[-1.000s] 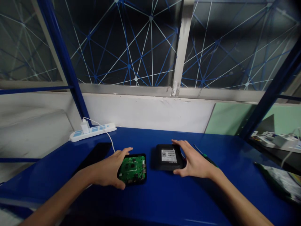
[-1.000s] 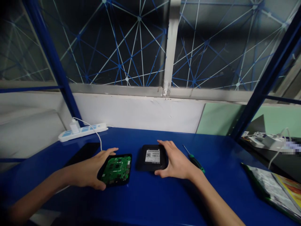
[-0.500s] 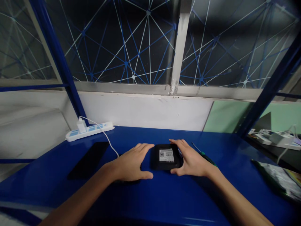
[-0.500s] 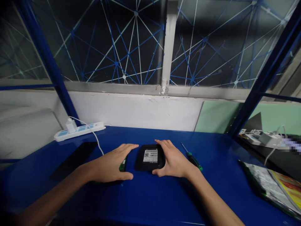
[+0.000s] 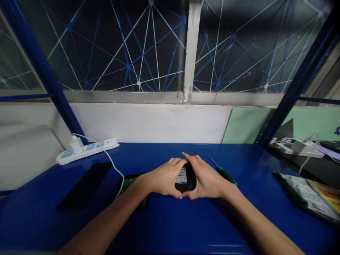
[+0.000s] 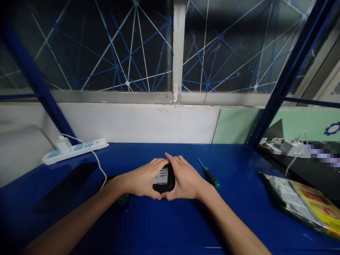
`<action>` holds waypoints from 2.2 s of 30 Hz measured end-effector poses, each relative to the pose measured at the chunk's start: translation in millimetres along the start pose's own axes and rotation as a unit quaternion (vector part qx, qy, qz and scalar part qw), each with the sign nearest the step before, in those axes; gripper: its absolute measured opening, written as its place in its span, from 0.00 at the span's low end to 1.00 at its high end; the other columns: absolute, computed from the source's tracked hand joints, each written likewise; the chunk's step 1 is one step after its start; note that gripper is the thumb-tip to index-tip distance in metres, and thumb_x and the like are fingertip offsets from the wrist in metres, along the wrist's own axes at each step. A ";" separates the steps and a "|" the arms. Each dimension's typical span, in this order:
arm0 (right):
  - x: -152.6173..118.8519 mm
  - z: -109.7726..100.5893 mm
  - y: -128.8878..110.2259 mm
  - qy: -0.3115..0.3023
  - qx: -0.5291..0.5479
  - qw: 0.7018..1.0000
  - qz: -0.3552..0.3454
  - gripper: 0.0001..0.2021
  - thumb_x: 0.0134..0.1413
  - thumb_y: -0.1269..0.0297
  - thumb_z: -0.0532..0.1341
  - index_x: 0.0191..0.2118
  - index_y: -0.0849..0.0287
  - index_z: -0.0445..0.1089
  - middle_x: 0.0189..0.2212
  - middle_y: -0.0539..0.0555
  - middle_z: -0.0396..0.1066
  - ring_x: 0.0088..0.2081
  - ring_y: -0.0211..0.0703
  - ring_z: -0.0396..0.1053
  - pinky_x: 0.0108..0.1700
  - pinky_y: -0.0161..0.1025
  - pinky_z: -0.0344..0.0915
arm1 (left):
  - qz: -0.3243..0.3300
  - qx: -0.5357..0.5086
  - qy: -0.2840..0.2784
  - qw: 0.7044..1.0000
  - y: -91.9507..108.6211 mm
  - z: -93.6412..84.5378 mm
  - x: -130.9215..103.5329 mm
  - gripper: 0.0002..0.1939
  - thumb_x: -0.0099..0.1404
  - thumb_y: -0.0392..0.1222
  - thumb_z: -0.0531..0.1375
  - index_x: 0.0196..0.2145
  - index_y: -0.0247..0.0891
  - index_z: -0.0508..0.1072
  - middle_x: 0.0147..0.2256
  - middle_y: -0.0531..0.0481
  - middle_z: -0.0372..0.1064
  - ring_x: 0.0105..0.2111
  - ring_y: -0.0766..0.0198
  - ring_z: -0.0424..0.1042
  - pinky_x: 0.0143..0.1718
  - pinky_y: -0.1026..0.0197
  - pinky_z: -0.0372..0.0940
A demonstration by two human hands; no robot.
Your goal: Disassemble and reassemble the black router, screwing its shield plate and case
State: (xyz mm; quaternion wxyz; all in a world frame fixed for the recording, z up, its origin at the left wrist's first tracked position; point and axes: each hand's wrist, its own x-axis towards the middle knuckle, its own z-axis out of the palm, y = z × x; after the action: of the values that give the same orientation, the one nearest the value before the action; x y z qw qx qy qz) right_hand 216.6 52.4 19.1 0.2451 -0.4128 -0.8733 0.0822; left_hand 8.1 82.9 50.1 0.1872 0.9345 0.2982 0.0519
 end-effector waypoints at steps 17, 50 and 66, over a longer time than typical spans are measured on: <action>1.3 15.6 22.3 -0.008 0.148 0.988 0.037 0.71 0.36 0.40 0.73 0.73 0.57 0.24 0.69 0.72 0.50 0.69 0.68 0.52 0.65 0.66 0.55 | 0.003 -0.242 0.133 0.961 -28.6 -1.1 -4.3 0.50 0.46 0.48 0.74 0.58 0.44 0.49 0.60 0.35 0.57 0.61 0.37 0.60 0.60 0.36 0.56; 5.6 15.1 20.6 0.038 0.025 0.999 0.013 0.63 0.37 0.49 0.71 0.73 0.65 0.36 0.63 0.70 0.60 0.61 0.66 0.58 0.62 0.61 0.58 | -0.063 -0.021 0.063 0.996 -40.1 -9.9 -15.2 0.57 0.48 0.53 0.71 0.70 0.41 0.49 0.69 0.34 0.46 0.69 0.36 0.45 0.65 0.37 0.48; 5.1 17.0 38.3 0.012 -0.060 0.984 0.165 0.09 0.61 0.61 0.60 0.43 0.56 0.77 0.40 0.59 0.71 0.39 0.48 0.74 0.47 0.45 0.68 | -0.171 -0.032 0.169 0.970 -45.3 -40.0 -72.9 0.49 0.54 0.58 0.68 0.66 0.47 0.48 0.62 0.38 0.57 0.62 0.36 0.58 0.61 0.36 0.53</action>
State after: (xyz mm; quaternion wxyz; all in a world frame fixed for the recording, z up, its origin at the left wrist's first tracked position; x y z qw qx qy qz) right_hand 231.5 82.0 -7.0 0.2139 -0.5658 -0.7937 0.0643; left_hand -84.2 87.7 70.9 0.1702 0.8408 0.4792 0.1855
